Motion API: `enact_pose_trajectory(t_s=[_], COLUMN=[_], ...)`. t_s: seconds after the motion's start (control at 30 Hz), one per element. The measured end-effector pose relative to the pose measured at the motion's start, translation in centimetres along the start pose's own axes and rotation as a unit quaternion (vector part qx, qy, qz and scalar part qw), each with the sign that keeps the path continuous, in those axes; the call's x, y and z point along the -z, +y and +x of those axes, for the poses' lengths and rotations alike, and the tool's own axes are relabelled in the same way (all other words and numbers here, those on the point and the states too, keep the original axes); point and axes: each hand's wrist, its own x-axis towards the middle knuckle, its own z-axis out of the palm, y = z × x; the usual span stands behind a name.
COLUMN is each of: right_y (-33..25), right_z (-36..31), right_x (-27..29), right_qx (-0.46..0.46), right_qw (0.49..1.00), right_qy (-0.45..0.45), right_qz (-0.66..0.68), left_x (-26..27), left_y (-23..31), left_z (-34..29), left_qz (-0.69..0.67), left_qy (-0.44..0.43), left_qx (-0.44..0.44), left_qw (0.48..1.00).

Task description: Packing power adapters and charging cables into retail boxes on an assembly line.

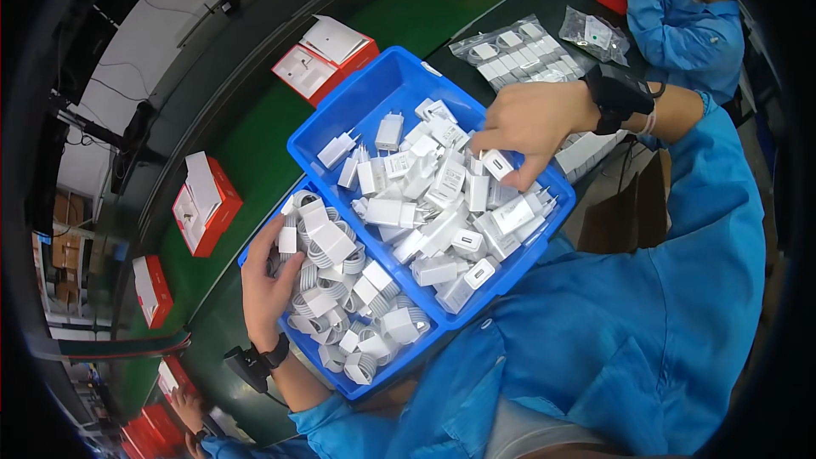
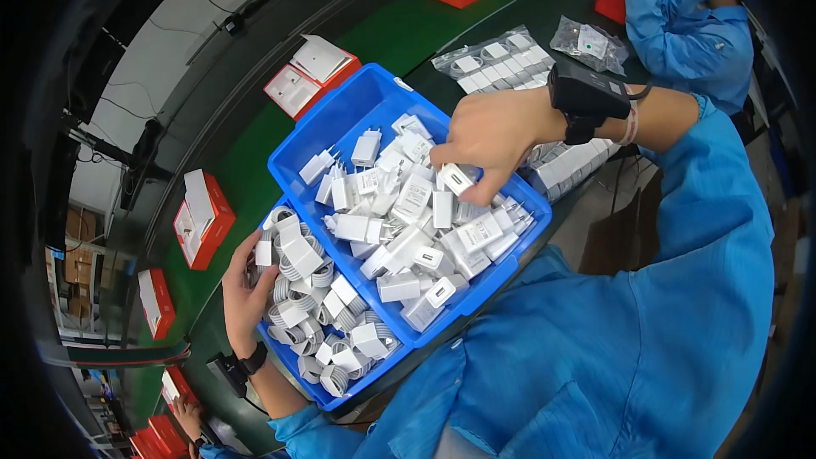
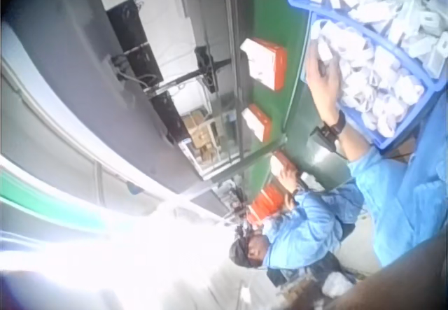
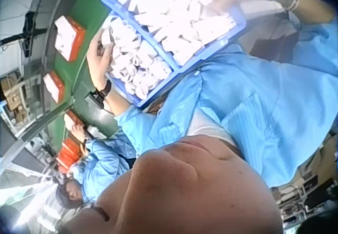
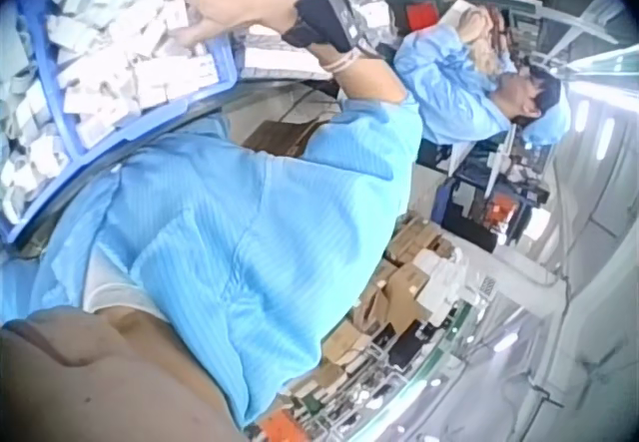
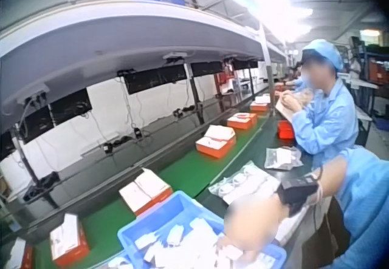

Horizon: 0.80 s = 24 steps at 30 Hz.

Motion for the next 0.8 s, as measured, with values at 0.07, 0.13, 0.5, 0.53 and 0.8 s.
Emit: enact_pose_trajectory(t_s=[0.07,0.13,0.5,0.53,0.8], right_y=[0.1,-0.1,-2.3,-2.5,-0.8], right_z=[0.0,0.1,-1.1,-1.3,1.2], right_x=[-1.0,-2.0,-3.0,-3.0,5.0], right_qx=[-0.013,-0.034,-0.063,-0.059,-0.114], right_qw=[0.999,0.997,0.991,0.992,0.961], right_qy=[0.010,0.006,0.044,0.044,0.141], right_qz=[0.032,0.067,0.105,0.105,0.209], left_x=[-0.2,-0.3,-0.4,-0.5,0.0], left_y=[-0.5,-0.4,-0.4,-0.5,-0.3], left_z=[0.3,0.4,0.0,-0.1,0.2], left_qz=[-0.002,-0.004,-0.020,-0.029,-0.017], left_qy=[0.009,0.009,0.016,0.019,0.020], left_qx=[-0.003,0.002,0.000,0.003,-0.006], left_qw=[1.000,1.000,1.000,0.999,1.000])
